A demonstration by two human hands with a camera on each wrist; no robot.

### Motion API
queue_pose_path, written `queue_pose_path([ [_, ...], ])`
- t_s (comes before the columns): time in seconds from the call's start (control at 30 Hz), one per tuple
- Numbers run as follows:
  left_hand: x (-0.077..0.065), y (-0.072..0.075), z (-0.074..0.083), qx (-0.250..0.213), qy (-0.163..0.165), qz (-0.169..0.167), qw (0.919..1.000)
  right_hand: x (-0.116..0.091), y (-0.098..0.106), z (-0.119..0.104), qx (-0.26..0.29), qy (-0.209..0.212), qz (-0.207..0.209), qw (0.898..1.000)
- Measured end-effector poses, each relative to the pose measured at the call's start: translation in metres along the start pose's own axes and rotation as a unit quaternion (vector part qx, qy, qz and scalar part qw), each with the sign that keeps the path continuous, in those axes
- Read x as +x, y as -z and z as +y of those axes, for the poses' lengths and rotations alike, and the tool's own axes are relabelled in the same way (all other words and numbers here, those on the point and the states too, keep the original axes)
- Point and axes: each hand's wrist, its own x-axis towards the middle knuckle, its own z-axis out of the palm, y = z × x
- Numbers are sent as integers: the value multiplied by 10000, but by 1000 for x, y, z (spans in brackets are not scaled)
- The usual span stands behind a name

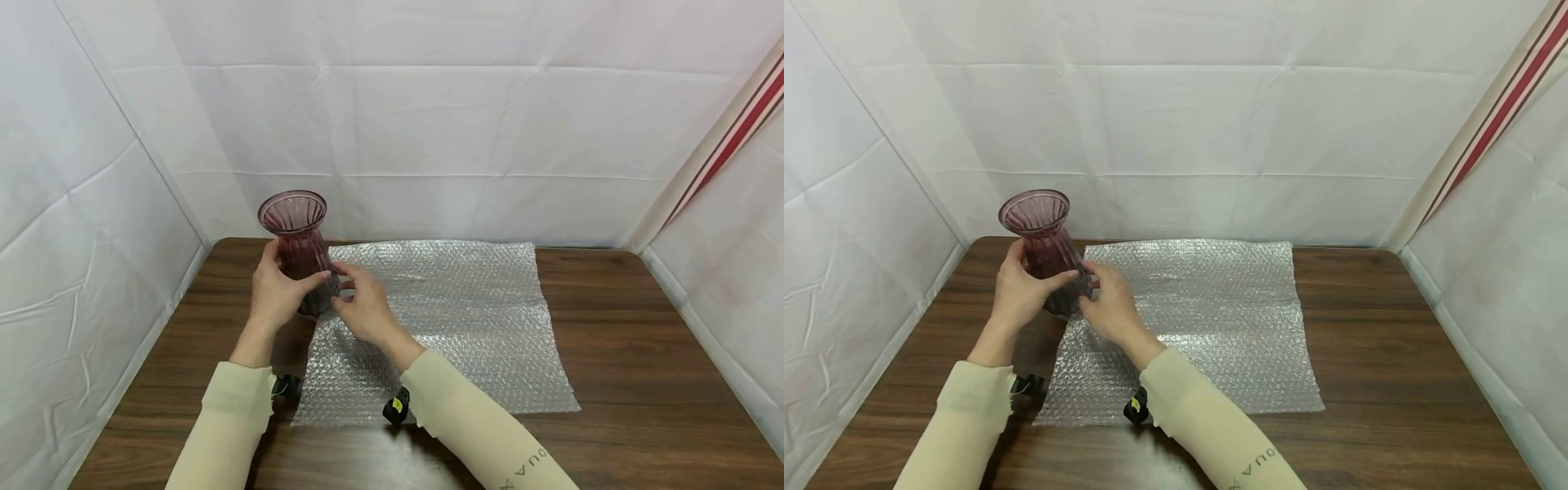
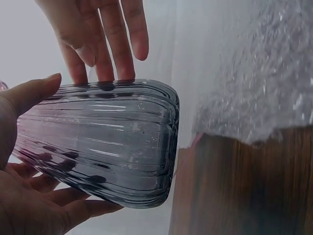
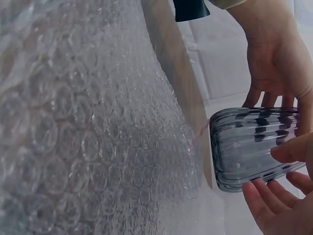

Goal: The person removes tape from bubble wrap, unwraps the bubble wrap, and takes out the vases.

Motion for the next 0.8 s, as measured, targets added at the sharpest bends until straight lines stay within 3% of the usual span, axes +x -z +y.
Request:
queue_pose_path([
  [0.2,3,5,-4,-36,15,165,9999,4,-4,-2,320,-86,-220,9992],
  [0.8,5,18,-12,-14,61,458,9989,9,-15,-5,70,-199,-941,9953],
])
